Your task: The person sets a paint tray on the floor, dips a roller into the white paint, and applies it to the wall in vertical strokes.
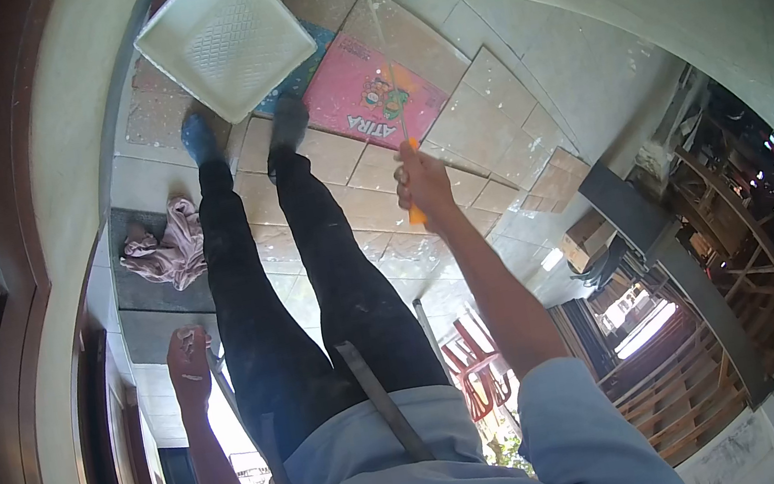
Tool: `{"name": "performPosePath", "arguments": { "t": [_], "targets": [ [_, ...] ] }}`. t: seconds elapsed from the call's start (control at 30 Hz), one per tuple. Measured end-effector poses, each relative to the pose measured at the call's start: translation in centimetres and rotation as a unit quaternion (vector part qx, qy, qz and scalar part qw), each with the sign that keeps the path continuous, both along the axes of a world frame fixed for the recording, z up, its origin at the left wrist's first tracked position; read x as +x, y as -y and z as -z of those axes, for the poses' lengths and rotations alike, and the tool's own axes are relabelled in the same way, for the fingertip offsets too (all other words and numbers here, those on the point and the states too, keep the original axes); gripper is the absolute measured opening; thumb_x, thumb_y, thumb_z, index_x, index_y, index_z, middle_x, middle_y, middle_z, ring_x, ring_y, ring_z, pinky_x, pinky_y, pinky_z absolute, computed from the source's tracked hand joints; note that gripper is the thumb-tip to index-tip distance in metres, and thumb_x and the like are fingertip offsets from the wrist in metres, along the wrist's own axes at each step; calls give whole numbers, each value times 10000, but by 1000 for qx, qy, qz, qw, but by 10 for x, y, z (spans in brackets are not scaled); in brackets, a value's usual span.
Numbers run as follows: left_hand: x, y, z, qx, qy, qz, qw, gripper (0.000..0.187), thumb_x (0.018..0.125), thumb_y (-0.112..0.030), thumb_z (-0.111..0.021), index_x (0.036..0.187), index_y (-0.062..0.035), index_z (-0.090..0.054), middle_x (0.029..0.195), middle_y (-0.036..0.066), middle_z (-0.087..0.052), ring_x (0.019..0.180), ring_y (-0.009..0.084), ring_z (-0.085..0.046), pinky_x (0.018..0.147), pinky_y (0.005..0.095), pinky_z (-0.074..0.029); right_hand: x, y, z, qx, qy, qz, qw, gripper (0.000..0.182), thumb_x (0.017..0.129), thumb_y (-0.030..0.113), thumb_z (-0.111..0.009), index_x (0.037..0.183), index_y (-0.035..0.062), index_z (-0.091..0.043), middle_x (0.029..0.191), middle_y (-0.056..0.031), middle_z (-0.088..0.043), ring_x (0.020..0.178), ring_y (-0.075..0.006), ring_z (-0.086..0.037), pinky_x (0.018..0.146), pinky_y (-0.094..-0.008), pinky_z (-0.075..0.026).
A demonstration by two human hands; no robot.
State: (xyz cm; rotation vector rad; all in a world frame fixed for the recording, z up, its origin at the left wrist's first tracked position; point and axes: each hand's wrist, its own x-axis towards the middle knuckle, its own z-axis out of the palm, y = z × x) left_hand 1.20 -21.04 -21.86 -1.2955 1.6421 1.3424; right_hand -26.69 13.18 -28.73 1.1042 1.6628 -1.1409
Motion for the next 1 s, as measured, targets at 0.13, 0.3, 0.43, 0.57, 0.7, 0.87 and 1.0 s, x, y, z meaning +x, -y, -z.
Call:
{"name": "performPosePath", "arguments": {
  "t": [0.13, 0.3, 0.43, 0.57, 0.7, 0.87, 1.0],
  "targets": [
    [-5, -2, 2, -1, -8, 11, 1000, 257, 970, -268, -547, 992, -18, -600, 879, 116, -664, 854, 212, -656, 822, 332, -493, -40, 19, 57, -14, -31, -23, 999, 355, 979, 428, -527, 873, 90, -510, 617, 29, -430, 456, -75, -421, 402, -249, -353],
    [-4, -1, 2, -12, -13, 4, 1000, 267, 974, -276, -544, 990, -16, -600, 873, 112, -665, 854, 206, -656, 820, 332, -494, -28, 38, 39, -53, -32, 36, 997, 346, 969, 426, -549, 869, 99, -492, 647, 20, -443, 471, -83, -399, 420, -236, -337],
    [-5, -3, 4, -14, -14, 10, 1000, 270, 975, -278, -546, 994, -14, -599, 873, 114, -666, 860, 201, -656, 814, 331, -496, -2, 20, -33, 0, -1, 65, 998, 336, 975, 428, -534, 911, 98, -521, 640, 25, -437, 472, -69, -397, 419, -230, -333],
    [-21, -8, -2, -7, -11, -4, 1000, 272, 976, -281, -546, 991, -14, -598, 879, 112, -665, 858, 196, -653, 817, 331, -493, -20, 10, -10, -3, -12, 14, 1000, 331, 982, 423, -522, 940, 95, -525, 645, 25, -451, 477, -61, -398, 422, -216, -330],
    [-13, -7, -2, -9, -22, -3, 1000, 273, 978, -283, -544, 986, -16, -597, 872, 102, -658, 849, 188, -643, 821, 327, -485, -54, 21, 41, -45, -14, 41, 998, 330, 984, 427, -519, 948, 99, -521, 665, 21, -470, 475, -56, -386, 423, -209, -325],
    [6, -1, 3, -14, -13, -1, 1000, 272, 978, -279, -541, 991, -13, -596, 875, 105, -658, 853, 189, -640, 823, 326, -483, -18, 21, -22, -33, -14, 70, 997, 332, 985, 438, -512, 962, 107, -515, 664, 30, -449, 467, -45, -371, 415, -209, -314],
    [-4, -5, 0, -14, 3, -19, 1000, 271, 976, -275, -539, 997, -10, -595, 893, 116, -666, 865, 199, -645, 825, 329, -487, -7, 19, -47, -6, -4, 70, 998, 336, 985, 443, -510, 961, 107, -515, 664, 32, -448, 459, -46, -377, 408, -209, -307]
  ]
}}
